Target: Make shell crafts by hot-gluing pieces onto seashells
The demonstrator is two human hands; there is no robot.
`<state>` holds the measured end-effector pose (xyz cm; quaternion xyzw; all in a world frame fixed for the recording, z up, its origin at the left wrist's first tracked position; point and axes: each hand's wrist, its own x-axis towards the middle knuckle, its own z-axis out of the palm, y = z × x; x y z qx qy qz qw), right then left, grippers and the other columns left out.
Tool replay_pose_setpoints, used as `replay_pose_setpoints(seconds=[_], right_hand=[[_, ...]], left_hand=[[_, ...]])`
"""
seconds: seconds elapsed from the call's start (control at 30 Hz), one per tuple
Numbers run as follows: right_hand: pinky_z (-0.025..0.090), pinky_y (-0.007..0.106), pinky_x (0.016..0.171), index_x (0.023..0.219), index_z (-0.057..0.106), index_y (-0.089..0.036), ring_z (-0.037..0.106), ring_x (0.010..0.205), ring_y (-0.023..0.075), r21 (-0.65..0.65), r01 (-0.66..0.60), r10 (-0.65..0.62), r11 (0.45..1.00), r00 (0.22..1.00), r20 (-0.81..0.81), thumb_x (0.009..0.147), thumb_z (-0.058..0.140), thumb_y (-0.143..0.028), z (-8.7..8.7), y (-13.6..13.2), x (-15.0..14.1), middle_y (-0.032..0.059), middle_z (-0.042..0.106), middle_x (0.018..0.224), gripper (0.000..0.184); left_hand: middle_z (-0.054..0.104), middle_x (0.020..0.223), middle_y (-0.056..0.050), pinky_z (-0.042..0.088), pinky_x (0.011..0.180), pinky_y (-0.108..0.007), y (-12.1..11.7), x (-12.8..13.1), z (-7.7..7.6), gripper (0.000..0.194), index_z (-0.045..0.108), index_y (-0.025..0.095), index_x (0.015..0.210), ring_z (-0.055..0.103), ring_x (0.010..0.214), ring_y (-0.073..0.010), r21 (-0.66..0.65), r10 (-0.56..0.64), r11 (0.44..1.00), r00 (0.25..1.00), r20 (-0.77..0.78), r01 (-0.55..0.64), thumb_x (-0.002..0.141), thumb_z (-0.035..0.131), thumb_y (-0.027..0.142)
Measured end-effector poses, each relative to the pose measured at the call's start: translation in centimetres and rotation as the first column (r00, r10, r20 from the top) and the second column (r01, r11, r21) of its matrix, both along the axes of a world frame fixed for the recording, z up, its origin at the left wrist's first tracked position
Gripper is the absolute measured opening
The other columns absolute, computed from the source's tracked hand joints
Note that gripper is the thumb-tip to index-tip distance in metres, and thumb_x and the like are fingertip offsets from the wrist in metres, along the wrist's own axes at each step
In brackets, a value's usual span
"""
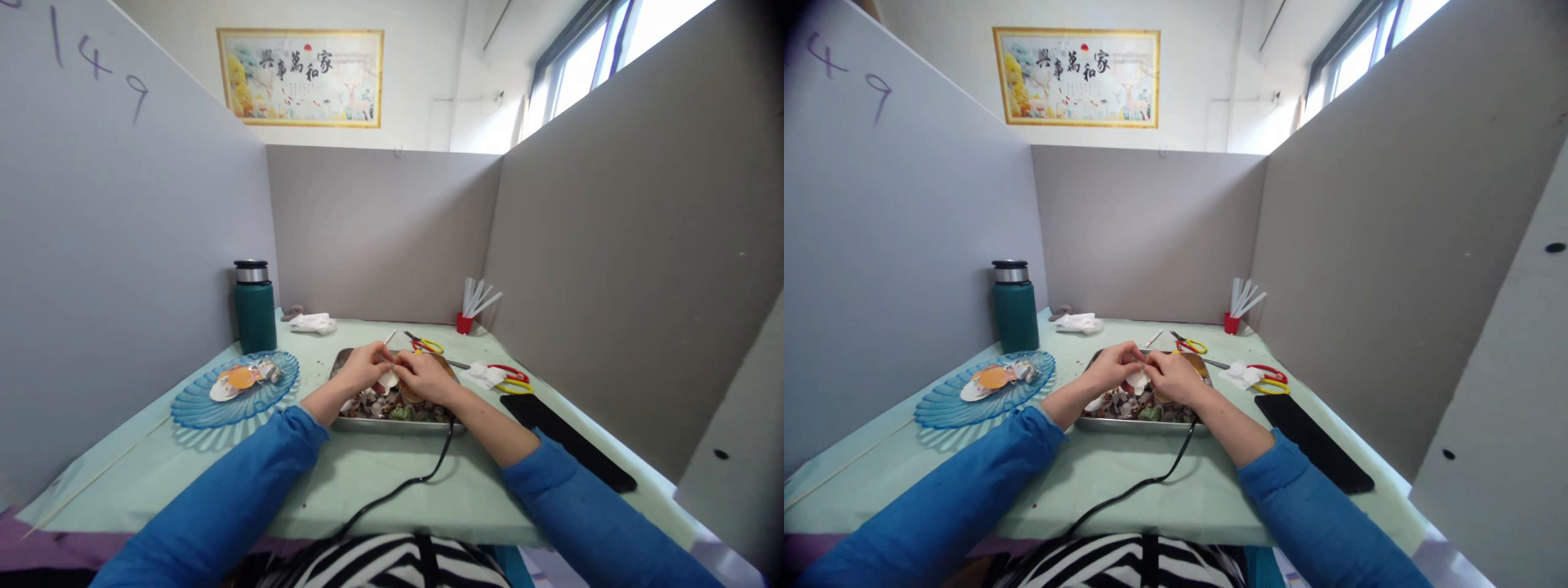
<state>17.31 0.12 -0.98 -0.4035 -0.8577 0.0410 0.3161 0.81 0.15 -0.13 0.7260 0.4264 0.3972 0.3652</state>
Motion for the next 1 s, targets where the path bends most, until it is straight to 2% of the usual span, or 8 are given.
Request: replay_pose_setpoints(seconds=[0.1, 0.27, 0.37, 0.67, 1.0], right_hand=[[0.029, 0.021, 0.056, 0.078, 0.056, -0.017, 0.049, 0.060, 0.0105, 0.010, -0.009, 0.009, 1.000, 1.000, 0.000, 0.087, 0.046, -0.028, -0.03, 0.06, 0.05, -0.0003, 0.059, 0.065, 0.018], [0.029, 0.021, 0.056, 0.078, 0.057, -0.017, 0.050, 0.060, 0.0106, 0.027, 0.020, -0.020, 0.999, 1.000, -0.009, 0.087, 0.046, -0.029, -0.24, 0.37, 0.07, -0.0003, 0.059, 0.065, 0.019], [0.030, 0.021, 0.057, 0.079, 0.057, -0.018, 0.051, 0.062, 0.0111, 0.034, 0.027, -0.026, 0.999, 0.999, -0.019, 0.088, 0.045, -0.030, -0.36, 0.50, 0.07, 0.0000, 0.060, 0.067, 0.019], [0.028, 0.021, 0.055, 0.079, 0.057, -0.017, 0.049, 0.061, 0.0106, 0.021, 0.036, -0.035, 0.999, 0.999, -0.026, 0.087, 0.045, -0.030, -0.24, 0.33, 0.05, 0.0002, 0.059, 0.067, 0.019], [0.029, 0.021, 0.055, 0.080, 0.058, -0.017, 0.047, 0.058, 0.0103, -0.016, -0.019, 0.019, 1.000, 1.000, -0.018, 0.087, 0.045, -0.029, 0.03, -0.09, 0.01, -0.0006, 0.058, 0.064, 0.019]], left_hand=[[0.055, 0.062, 0.003, 0.045, 0.039, -0.018, -0.03, -0.02, 0.02, 0.008, 0.051, 0.016, 0.081, 0.054, 0.045, -0.0080, -0.005, 0.004, 1.000, 1.000, -0.010, -0.004, 0.073, 0.053, 0.017], [0.058, 0.067, 0.002, 0.035, 0.035, -0.014, 0.11, -0.23, -0.23, 0.016, 0.050, 0.017, 0.093, 0.056, 0.039, -0.0082, 0.021, 0.026, 1.000, 0.995, -0.099, -0.024, 0.078, 0.049, 0.023], [0.060, 0.068, 0.002, 0.035, 0.035, -0.014, 0.21, -0.32, -0.36, 0.021, 0.048, 0.018, 0.099, 0.057, 0.039, -0.0088, 0.027, 0.022, 0.999, 0.994, -0.105, -0.019, 0.080, 0.048, 0.025], [0.059, 0.067, 0.001, 0.035, 0.034, -0.015, 0.77, -0.30, -0.76, 0.017, 0.049, 0.016, 0.089, 0.057, 0.039, -0.0096, 0.011, -0.011, 1.000, 0.998, -0.064, 0.012, 0.082, 0.046, 0.031], [0.056, 0.066, 0.002, 0.033, 0.033, -0.014, 0.24, -0.20, -0.28, 0.014, 0.051, 0.015, 0.085, 0.056, 0.037, -0.0086, 0.006, 0.046, 0.999, 0.993, -0.105, -0.046, 0.080, 0.049, 0.028]])
